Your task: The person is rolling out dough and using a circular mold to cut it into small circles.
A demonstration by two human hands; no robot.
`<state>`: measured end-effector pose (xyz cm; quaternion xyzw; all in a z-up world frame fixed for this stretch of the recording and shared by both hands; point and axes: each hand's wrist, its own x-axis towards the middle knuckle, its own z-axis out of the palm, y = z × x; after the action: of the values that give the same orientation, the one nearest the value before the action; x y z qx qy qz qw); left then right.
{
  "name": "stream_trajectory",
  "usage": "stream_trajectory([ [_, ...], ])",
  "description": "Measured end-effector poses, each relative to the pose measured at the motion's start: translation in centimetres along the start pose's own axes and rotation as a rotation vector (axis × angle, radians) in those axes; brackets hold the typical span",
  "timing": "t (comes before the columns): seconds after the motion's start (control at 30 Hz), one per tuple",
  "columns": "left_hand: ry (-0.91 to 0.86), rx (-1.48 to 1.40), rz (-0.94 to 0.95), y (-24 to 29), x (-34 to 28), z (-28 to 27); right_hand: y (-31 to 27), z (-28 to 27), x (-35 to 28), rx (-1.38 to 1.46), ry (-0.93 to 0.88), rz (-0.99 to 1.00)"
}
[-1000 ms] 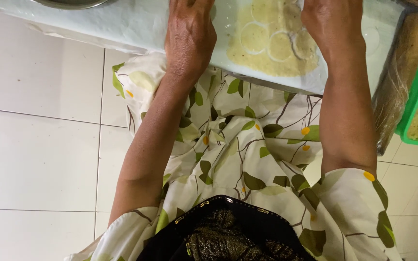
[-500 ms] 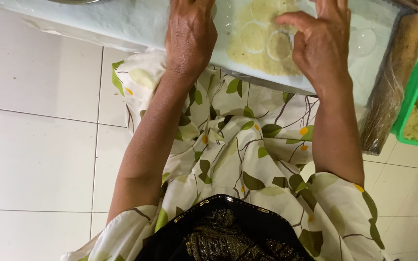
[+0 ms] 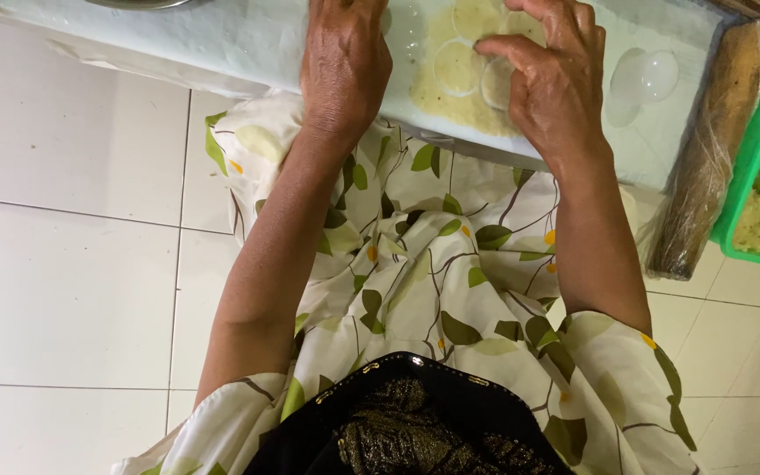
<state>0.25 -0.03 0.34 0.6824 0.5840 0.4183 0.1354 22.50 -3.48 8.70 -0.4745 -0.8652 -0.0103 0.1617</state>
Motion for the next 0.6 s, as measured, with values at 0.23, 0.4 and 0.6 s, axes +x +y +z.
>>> stream_trajectory([
  [0.23,-0.005,0.002,0.004,-0.6,-0.1,0.5,0.9,0.2,-0.7,-0.019,0.052,0.023],
  [0.4,0.0,-0.01,0.013,-0.2,0.0,0.1,2.6,0.1,-1.9,0.003,0.043,0.085],
  [0.6,-0.009,0.015,0.032,-0.5,-0.1,0.5,4.2,-1.9,-1.1,0.264,0.151,0.056],
])
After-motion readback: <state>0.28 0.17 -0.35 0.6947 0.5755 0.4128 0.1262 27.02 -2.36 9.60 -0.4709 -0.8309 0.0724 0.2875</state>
